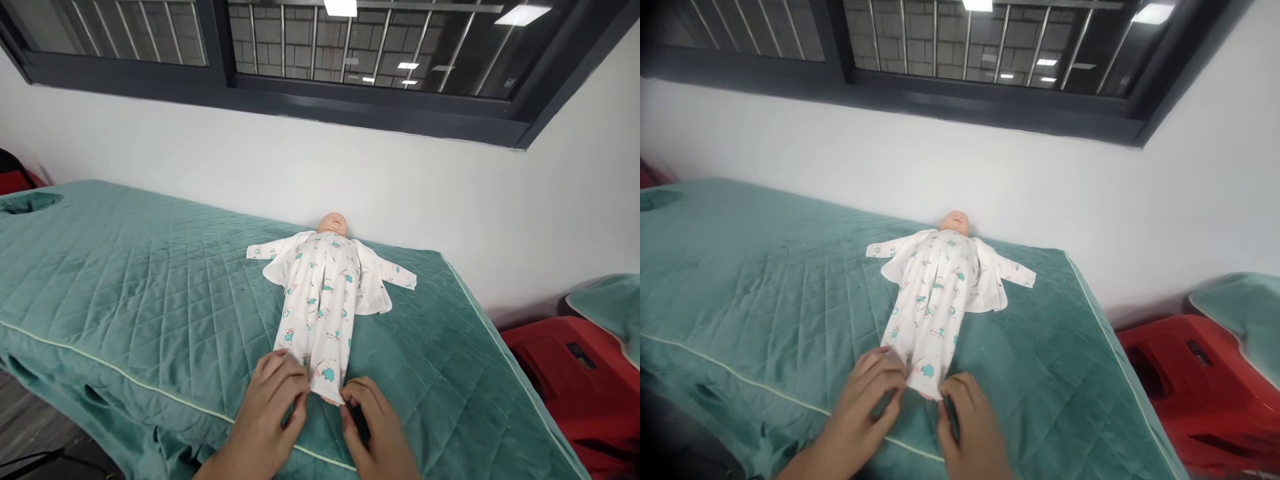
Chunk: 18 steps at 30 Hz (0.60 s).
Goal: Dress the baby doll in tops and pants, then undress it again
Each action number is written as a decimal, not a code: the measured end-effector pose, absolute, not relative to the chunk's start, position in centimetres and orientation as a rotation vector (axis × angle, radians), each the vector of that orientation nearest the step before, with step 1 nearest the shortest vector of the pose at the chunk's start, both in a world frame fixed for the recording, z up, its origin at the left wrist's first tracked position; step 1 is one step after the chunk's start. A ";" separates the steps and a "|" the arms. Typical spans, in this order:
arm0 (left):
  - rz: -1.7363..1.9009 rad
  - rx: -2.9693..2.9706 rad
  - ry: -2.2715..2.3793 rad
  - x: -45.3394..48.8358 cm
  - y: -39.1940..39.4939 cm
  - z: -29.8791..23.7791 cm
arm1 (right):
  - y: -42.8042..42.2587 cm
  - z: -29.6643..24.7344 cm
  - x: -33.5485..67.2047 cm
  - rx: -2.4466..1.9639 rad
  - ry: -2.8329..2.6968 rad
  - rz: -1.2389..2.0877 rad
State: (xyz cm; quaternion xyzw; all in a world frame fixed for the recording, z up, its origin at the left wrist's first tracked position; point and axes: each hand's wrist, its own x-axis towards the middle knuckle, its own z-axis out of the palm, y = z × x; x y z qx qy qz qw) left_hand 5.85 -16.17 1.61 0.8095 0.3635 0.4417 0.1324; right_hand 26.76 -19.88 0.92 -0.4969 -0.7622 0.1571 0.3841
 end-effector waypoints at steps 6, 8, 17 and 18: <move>1.278 2.261 1.110 4.3 -17.1 -0.1 | -19.6 0.7 26.7 -1.312 -1.839 0.613; 1.302 2.238 1.133 3.9 -17.1 -0.3 | -19.3 0.7 26.7 -1.280 -1.788 0.671; 1.036 2.365 1.185 2.4 -14.9 -0.9 | -18.4 0.4 27.3 -1.239 -1.662 0.758; 1.027 2.393 1.208 2.6 -15.0 -1.1 | -18.4 0.4 27.0 -1.237 -1.692 0.736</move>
